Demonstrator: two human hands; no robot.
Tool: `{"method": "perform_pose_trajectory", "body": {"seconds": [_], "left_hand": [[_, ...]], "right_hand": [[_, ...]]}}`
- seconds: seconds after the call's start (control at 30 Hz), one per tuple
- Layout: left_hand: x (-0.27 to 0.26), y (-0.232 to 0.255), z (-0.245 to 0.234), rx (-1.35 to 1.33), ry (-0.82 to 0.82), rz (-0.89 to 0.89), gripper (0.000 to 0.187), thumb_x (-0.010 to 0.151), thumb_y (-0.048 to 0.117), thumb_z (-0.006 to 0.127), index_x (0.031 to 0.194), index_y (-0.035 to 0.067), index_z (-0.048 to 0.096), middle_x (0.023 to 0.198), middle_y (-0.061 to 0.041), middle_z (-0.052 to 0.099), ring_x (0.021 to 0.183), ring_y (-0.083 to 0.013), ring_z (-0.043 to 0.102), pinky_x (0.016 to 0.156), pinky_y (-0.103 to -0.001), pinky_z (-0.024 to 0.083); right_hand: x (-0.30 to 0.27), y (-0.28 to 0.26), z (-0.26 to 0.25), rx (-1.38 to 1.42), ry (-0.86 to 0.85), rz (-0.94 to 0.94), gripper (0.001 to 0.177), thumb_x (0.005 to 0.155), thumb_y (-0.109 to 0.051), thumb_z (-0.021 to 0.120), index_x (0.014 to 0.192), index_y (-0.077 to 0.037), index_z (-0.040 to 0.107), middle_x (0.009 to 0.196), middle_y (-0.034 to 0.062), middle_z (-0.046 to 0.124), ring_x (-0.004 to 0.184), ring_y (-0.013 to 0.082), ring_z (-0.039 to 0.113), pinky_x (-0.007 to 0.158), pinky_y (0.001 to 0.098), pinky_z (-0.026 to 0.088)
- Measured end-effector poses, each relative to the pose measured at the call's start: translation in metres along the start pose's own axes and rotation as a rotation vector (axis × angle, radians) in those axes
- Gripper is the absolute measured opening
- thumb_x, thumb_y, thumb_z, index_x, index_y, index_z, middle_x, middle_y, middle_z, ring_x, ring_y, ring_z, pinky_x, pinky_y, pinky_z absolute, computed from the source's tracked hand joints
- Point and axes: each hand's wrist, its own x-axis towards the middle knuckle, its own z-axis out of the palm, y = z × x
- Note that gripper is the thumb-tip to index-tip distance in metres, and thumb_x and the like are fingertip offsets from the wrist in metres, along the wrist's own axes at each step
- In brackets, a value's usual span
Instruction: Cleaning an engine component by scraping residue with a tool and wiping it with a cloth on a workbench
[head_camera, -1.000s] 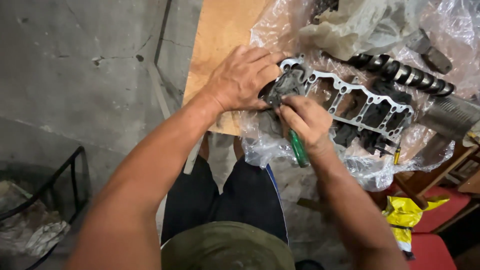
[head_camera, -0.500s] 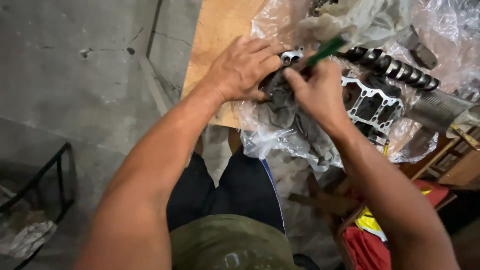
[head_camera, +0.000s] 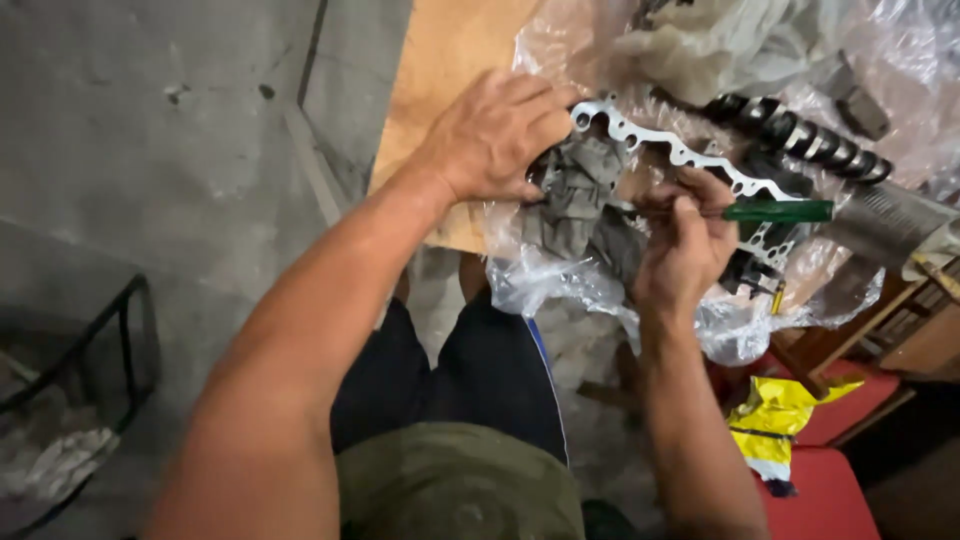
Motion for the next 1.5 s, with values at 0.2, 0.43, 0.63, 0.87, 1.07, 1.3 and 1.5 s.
{"method": "perform_pose_trajectory", "body": {"seconds": [0.2, 0.43, 0.63, 0.87, 1.07, 1.3, 1.5], "left_hand": [[0.004, -0.008, 0.004, 0.047, 0.174, 0.119, 0.079, 0.065, 0.060, 0.089, 0.121, 0.014, 0.058, 0.143, -0.007, 0.057, 0.122, -0.0296, 0.053, 0.092, -0.044, 0.043], [0.005, -0.006, -0.001, 0.119, 0.120, 0.119, 0.094, 0.064, 0.072, 0.088, 0.131, 0.016, 0.053, 0.143, -0.009, 0.054, 0.118, -0.0274, 0.054, 0.090, -0.041, 0.044], [0.010, 0.000, -0.007, 0.085, -0.045, 0.039, 0.097, 0.065, 0.071, 0.085, 0.139, 0.019, 0.051, 0.151, -0.009, 0.047, 0.126, -0.0269, 0.048, 0.098, -0.044, 0.040], [0.013, -0.002, -0.005, 0.038, -0.047, 0.025, 0.082, 0.070, 0.068, 0.084, 0.128, 0.017, 0.055, 0.152, -0.007, 0.050, 0.132, -0.0335, 0.048, 0.097, -0.050, 0.040], [0.012, -0.003, 0.003, 0.135, 0.043, 0.058, 0.082, 0.073, 0.078, 0.079, 0.123, 0.016, 0.058, 0.147, -0.007, 0.056, 0.126, -0.0314, 0.053, 0.088, -0.046, 0.045], [0.011, -0.008, 0.001, 0.122, 0.002, 0.073, 0.088, 0.068, 0.073, 0.082, 0.129, 0.015, 0.058, 0.152, -0.007, 0.051, 0.130, -0.0288, 0.050, 0.095, -0.045, 0.043], [0.008, -0.012, 0.004, 0.115, 0.131, 0.133, 0.084, 0.068, 0.074, 0.084, 0.120, 0.013, 0.059, 0.146, -0.009, 0.056, 0.124, -0.0286, 0.054, 0.087, -0.042, 0.045]], "right_hand": [[0.014, 0.011, 0.032, -0.771, -0.344, -0.549, 0.023, 0.093, 0.001, 0.071, 0.115, -0.005, 0.072, 0.104, 0.0132, 0.068, 0.096, 0.0236, 0.066, 0.085, 0.0327, 0.053], [-0.012, 0.004, -0.030, -0.911, -0.501, -0.583, 0.011, 0.089, 0.006, 0.071, 0.099, 0.003, 0.070, 0.094, 0.0170, 0.064, 0.086, 0.0312, 0.059, 0.076, 0.0402, 0.045], [-0.015, 0.008, -0.079, -0.609, 0.022, -0.071, 0.006, 0.088, -0.007, 0.075, 0.092, -0.005, 0.070, 0.077, -0.0023, 0.061, 0.071, 0.0030, 0.051, 0.068, 0.0197, 0.042], [0.024, 0.002, 0.011, -0.679, -0.428, -0.527, 0.014, 0.091, -0.004, 0.077, 0.086, 0.004, 0.067, 0.082, 0.0094, 0.056, 0.077, 0.0201, 0.046, 0.068, 0.0344, 0.036], [0.034, -0.005, 0.010, -0.668, -0.527, -0.356, 0.037, 0.086, -0.011, 0.085, 0.118, 0.003, 0.071, 0.101, 0.0136, 0.074, 0.082, 0.0171, 0.063, 0.071, 0.0273, 0.053], [0.039, -0.046, -0.019, -0.398, -0.336, -0.585, 0.020, 0.107, -0.013, 0.047, 0.096, -0.003, 0.060, 0.087, 0.0063, 0.050, 0.075, 0.0188, 0.048, 0.067, 0.0331, 0.041], [0.037, -0.043, -0.007, -0.445, -0.516, -0.374, 0.019, 0.111, -0.011, 0.052, 0.109, 0.005, 0.062, 0.090, 0.0189, 0.063, 0.073, 0.0228, 0.064, 0.065, 0.0294, 0.056]]}}
